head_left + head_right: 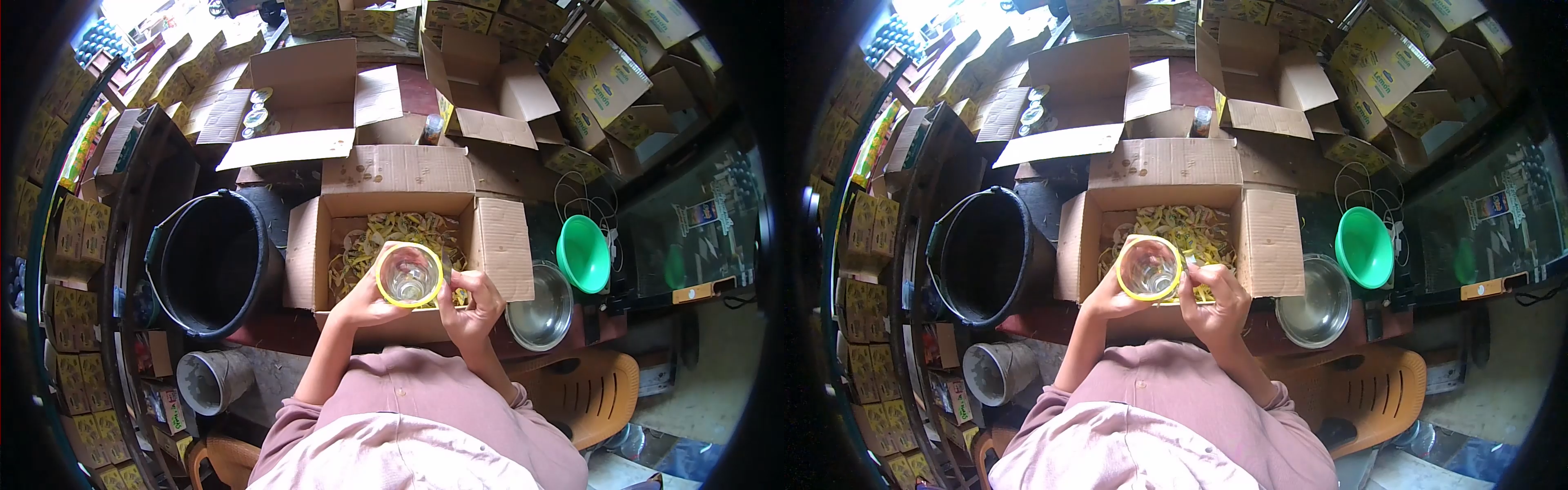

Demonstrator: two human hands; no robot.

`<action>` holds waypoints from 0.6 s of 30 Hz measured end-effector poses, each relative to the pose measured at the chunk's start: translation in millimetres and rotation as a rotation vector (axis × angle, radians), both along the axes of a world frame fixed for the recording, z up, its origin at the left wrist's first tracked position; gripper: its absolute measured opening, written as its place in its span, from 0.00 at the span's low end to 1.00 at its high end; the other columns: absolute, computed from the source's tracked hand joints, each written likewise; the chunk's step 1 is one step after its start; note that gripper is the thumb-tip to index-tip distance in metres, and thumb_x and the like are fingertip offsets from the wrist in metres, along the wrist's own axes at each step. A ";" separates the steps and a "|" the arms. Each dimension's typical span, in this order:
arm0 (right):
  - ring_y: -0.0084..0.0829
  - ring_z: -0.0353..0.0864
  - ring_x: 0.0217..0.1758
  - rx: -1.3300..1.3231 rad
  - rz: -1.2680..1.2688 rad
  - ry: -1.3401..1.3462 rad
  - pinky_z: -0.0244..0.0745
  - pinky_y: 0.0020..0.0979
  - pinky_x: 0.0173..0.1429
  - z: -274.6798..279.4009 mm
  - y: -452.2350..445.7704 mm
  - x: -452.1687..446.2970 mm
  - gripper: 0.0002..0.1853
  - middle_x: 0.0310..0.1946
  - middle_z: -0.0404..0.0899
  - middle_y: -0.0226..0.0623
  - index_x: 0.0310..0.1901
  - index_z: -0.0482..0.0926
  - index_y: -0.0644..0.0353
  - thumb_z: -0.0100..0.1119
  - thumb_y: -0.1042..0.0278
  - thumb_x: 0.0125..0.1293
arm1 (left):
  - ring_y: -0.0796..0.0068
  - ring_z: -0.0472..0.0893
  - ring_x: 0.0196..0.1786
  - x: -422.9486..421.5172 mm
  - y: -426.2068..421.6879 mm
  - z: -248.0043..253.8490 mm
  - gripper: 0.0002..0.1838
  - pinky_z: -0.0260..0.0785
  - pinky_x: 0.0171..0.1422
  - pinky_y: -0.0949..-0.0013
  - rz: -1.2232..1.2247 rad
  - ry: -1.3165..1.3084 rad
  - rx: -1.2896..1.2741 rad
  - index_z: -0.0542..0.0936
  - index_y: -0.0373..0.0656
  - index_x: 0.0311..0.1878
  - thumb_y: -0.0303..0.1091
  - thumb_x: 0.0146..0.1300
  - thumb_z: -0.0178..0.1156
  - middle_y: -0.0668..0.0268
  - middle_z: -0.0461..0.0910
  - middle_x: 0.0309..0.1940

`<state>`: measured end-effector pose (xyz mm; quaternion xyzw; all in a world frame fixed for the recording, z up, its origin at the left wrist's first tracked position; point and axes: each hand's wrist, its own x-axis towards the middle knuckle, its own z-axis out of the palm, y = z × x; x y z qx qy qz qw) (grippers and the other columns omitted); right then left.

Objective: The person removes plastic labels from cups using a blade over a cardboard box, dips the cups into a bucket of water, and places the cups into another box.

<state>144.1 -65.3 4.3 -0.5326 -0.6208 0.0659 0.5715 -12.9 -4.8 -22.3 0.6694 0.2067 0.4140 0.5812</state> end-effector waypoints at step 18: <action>0.27 0.77 0.25 -0.028 0.025 0.005 0.72 0.25 0.30 1.4 15.7 12.3 0.12 0.24 0.76 0.36 0.35 0.79 0.63 0.60 0.84 0.47 | 0.71 0.69 0.51 -2.8 2.0 0.5 0.33 0.60 0.59 0.68 -0.113 -0.054 -0.053 0.65 0.39 0.54 0.27 0.40 0.63 0.63 0.66 0.46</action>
